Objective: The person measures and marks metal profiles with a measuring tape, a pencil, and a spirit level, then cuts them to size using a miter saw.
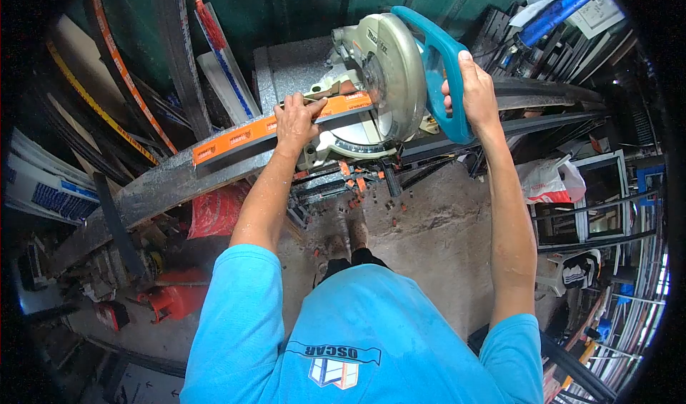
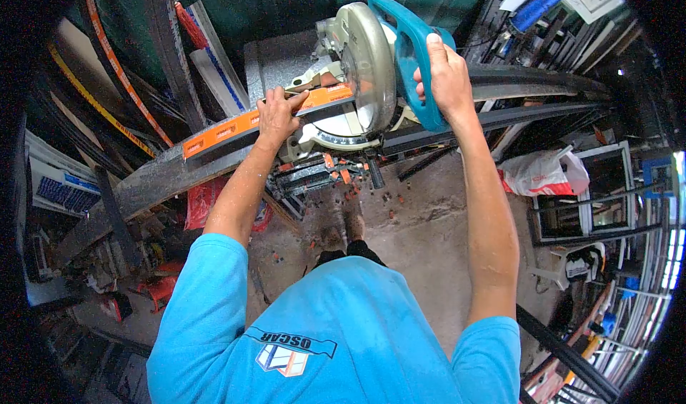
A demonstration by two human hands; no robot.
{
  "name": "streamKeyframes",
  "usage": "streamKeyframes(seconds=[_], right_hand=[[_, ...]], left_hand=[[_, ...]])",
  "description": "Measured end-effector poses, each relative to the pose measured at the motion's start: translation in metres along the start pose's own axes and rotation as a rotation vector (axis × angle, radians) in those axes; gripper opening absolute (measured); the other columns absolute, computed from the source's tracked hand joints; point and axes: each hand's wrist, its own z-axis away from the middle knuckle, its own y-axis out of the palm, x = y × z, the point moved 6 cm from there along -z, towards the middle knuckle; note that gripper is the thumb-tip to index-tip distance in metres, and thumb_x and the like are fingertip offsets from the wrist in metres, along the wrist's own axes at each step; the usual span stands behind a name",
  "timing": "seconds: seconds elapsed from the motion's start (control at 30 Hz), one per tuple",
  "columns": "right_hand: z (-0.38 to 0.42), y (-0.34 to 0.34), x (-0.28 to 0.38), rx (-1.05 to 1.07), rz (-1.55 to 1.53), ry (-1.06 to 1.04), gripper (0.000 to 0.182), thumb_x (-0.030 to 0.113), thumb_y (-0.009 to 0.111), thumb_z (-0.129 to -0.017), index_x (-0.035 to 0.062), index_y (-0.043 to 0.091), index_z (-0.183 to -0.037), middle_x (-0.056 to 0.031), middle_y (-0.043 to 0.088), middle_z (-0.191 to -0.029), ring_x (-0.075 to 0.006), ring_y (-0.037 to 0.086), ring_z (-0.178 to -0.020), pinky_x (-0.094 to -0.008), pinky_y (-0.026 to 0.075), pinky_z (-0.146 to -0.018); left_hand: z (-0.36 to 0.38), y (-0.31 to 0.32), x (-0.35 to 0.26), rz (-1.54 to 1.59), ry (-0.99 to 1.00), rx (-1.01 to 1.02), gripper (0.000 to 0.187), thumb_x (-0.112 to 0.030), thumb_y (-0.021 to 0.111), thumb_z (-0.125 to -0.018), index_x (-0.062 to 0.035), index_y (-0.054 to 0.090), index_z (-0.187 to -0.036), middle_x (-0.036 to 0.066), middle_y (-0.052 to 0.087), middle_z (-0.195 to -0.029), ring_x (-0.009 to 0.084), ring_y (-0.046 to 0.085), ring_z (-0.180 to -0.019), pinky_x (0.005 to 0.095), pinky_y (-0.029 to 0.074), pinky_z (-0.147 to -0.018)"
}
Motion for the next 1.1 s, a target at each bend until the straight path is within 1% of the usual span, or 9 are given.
streamKeyframes(seconds=[0.4,0.63,0.7,0.77,0.8,0.83,0.9,0.97,1.1], right_hand=[[-0.004,-0.001,-0.001,0.021,-0.002,-0.012,0.060,0.057,0.041,-0.107,0.0008,0.061,-0.100,-0.0071,0.062,-0.071,-0.0130,0.060,-0.054,-0.0298,0.050,-0.048],[-0.046,-0.002,0.046,0.117,-0.011,0.162,0.075,0.070,0.042,-0.101,-0.0019,0.064,-0.100,-0.0114,0.064,-0.074,-0.0191,0.064,-0.056,-0.0342,0.055,-0.051],[-0.052,0.000,0.067,0.076,0.175,0.110,0.081,0.074,0.040,-0.100,-0.0033,0.065,-0.098,-0.0131,0.065,-0.076,-0.0202,0.065,-0.058,-0.0354,0.057,-0.052],[-0.064,0.000,0.068,0.051,0.172,0.106,0.086,0.078,0.039,-0.098,-0.0038,0.066,-0.094,-0.0133,0.063,-0.076,-0.0200,0.065,-0.060,-0.0362,0.057,-0.052],[-0.067,0.001,0.070,0.049,0.182,0.084,0.085,0.076,0.038,-0.098,-0.0048,0.066,-0.095,-0.0148,0.064,-0.077,-0.0220,0.065,-0.062,-0.0374,0.057,-0.055],[-0.070,0.001,0.073,0.046,0.191,0.061,0.085,0.074,0.038,-0.099,-0.0057,0.066,-0.096,-0.0164,0.065,-0.079,-0.0239,0.065,-0.064,-0.0386,0.056,-0.058],[-0.075,0.001,0.077,0.035,0.213,0.022,0.083,0.070,0.037,-0.101,-0.0076,0.067,-0.098,-0.0194,0.066,-0.081,-0.0278,0.066,-0.069,-0.0410,0.056,-0.063],[-0.079,0.001,0.081,0.020,0.245,-0.004,0.082,0.067,0.037,-0.103,-0.0095,0.067,-0.099,-0.0225,0.067,-0.084,-0.0316,0.067,-0.073,-0.0435,0.055,-0.068],[-0.083,0.001,0.088,0.015,0.318,-0.052,0.080,0.059,0.036,-0.106,-0.0132,0.068,-0.103,-0.0287,0.070,-0.089,-0.0393,0.069,-0.083,-0.0483,0.054,-0.079]], left_hand=[[0.000,-0.002,-0.001,0.013,-0.013,0.041,0.069,-0.019,0.090,-0.068,-0.0387,0.071,-0.132,0.005,0.055,-0.106,0.0253,0.054,-0.106,0.0464,0.040,-0.091],[0.001,-0.002,0.001,0.063,0.031,0.024,0.066,-0.017,0.087,-0.073,-0.0367,0.070,-0.134,0.005,0.056,-0.108,0.0265,0.053,-0.108,0.0463,0.040,-0.090],[0.006,-0.003,0.006,0.112,0.027,0.081,0.065,-0.017,0.086,-0.075,-0.0353,0.069,-0.134,0.009,0.056,-0.126,0.0302,0.051,-0.123,0.0542,0.040,-0.102],[0.022,-0.015,0.012,0.019,0.089,-0.058,0.064,-0.015,0.084,-0.076,-0.0340,0.068,-0.135,0.013,0.045,-0.150,0.0355,0.042,-0.139,0.0670,0.029,-0.115],[0.029,-0.006,0.026,0.081,0.095,-0.008,0.064,-0.013,0.083,-0.077,-0.0339,0.067,-0.135,0.013,0.028,-0.165,0.0392,0.029,-0.150,0.0770,0.015,-0.118],[0.037,-0.025,0.027,-0.036,0.121,-0.053,0.062,-0.012,0.081,-0.079,-0.0317,0.067,-0.136,0.014,0.037,-0.160,0.0398,0.043,-0.141,0.0675,0.031,-0.116],[0.047,-0.041,0.055,0.203,0.166,-0.022,0.061,-0.011,0.079,-0.082,-0.0270,0.065,-0.139,0.017,0.049,-0.150,0.0405,0.057,-0.125,0.0541,0.046,-0.107],[0.052,-0.066,0.084,0.241,0.144,0.154,0.060,-0.011,0.077,-0.084,-0.0232,0.064,-0.141,0.023,0.054,-0.143,0.0375,0.064,-0.114,0.0438,0.051,-0.098],[0.047,-0.170,0.120,0.447,-0.120,-0.257,0.067,-0.014,0.071,-0.094,-0.0094,0.045,-0.156,0.014,0.065,-0.112,0.0301,0.066,-0.108,0.0400,0.051,-0.097]])
